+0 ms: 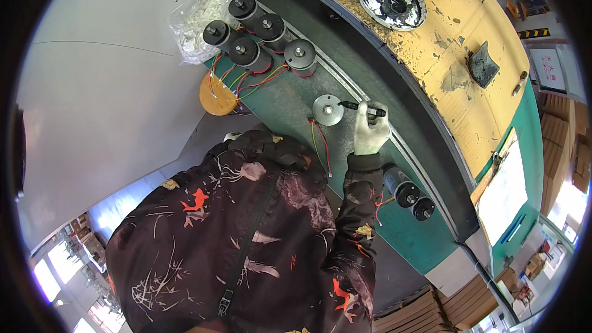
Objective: Apply a coating to electronic components using a brush and organize them into a storage shelf.
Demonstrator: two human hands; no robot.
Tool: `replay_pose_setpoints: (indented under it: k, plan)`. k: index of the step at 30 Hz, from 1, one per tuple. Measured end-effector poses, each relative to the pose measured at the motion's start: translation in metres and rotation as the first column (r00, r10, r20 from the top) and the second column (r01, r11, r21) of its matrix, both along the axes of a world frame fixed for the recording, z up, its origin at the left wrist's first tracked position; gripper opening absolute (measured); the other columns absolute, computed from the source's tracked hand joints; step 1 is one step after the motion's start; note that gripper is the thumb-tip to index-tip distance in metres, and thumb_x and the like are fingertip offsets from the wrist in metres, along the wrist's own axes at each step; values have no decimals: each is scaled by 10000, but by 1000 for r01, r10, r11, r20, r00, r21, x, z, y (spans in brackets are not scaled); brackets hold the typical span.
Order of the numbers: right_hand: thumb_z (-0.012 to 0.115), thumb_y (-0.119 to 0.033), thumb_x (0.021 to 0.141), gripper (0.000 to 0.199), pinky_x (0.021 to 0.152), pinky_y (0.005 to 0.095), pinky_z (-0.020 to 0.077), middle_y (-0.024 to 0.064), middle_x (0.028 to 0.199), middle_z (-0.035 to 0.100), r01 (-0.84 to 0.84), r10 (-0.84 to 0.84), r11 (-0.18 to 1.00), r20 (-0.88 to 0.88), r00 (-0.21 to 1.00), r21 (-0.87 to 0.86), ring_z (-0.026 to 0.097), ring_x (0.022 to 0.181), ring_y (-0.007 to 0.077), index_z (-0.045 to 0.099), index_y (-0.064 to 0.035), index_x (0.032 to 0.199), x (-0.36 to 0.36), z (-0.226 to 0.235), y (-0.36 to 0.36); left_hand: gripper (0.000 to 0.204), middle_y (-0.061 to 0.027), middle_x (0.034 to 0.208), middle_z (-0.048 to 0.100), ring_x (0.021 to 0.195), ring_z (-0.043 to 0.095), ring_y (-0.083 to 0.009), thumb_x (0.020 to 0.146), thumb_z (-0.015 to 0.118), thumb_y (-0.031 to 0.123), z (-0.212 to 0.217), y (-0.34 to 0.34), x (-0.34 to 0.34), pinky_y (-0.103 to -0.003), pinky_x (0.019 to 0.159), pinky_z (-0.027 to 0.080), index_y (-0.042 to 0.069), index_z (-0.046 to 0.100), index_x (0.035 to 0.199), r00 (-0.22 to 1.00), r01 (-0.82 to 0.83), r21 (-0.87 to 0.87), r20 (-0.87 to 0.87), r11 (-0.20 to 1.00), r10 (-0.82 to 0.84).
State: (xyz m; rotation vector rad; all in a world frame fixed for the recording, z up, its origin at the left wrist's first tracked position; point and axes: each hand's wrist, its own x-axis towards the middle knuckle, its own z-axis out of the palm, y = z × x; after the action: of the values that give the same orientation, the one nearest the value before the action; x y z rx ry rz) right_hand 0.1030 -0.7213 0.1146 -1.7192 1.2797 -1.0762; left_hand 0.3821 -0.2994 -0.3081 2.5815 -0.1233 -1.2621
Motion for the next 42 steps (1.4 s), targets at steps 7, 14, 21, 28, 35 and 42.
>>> replay_pose_setpoints:
  k: [7, 14, 21, 28, 35, 42]
  plan:
    - [688, -84, 881, 125, 595, 205, 448, 18, 791, 641, 5, -43, 985, 213, 976, 173, 548, 641, 69, 663, -7, 976, -42, 33, -14, 414, -123, 915, 732, 879, 711, -256, 762, 695, 458, 79, -70, -14, -372, 792, 533, 116, 752, 989, 996, 70, -168, -45, 983, -79]
    - [715, -110, 815, 300, 871, 376, 463, 147, 1024, 605, 68, -103, 890, -53, 993, -451, 584, 983, 286, 615, 1, 1075, -68, 148, -56, 395, -151, 962, 723, 962, 695, -286, 741, 651, 374, 98, -29, -21, -374, 833, 531, 74, 735, 984, 992, -9, -136, 124, 991, 26]
    - [828, -375, 678, 644, 874, 476, 446, 208, 1110, 562, -60, -377, 749, -499, 780, -660, 539, 1039, 368, 588, -82, 1198, -67, 133, -94, 261, -48, 612, 618, 500, 571, -143, 795, 727, 291, 141, -107, -15, -303, 483, 456, 40, 665, 761, 976, -219, -354, -93, 909, 199]
    - [699, -390, 858, 410, 855, 426, 483, 124, 1017, 648, -7, -382, 705, 388, 839, 710, 603, 949, 265, 626, -13, 1002, -32, -32, 48, 519, -150, 1005, 695, 871, 674, -284, 842, 696, 413, 214, -217, -1, -412, 805, 539, -10, 635, 1136, 883, -413, -485, -421, 770, 208]
    - [601, -608, 796, 698, 1053, 598, 365, 116, 1334, 543, -664, -841, 292, 516, 165, 688, 492, 1249, 347, 525, -141, 1309, 39, -139, 55, 660, -226, 1313, 510, 1175, 527, -394, 860, 585, 550, 295, -347, -11, -568, 1025, 419, 42, 511, 1275, 406, -790, -217, -886, 573, 224]
    - [749, -342, 783, 506, 923, 365, 502, 118, 1132, 639, -164, -624, 761, 778, 76, 627, 613, 1063, 251, 591, -66, 1177, 77, -199, 124, 499, -136, 1192, 628, 1088, 589, -339, 830, 642, 446, 298, -410, 2, -537, 964, 470, 99, 627, 1187, 368, -766, -247, -925, 594, 89]
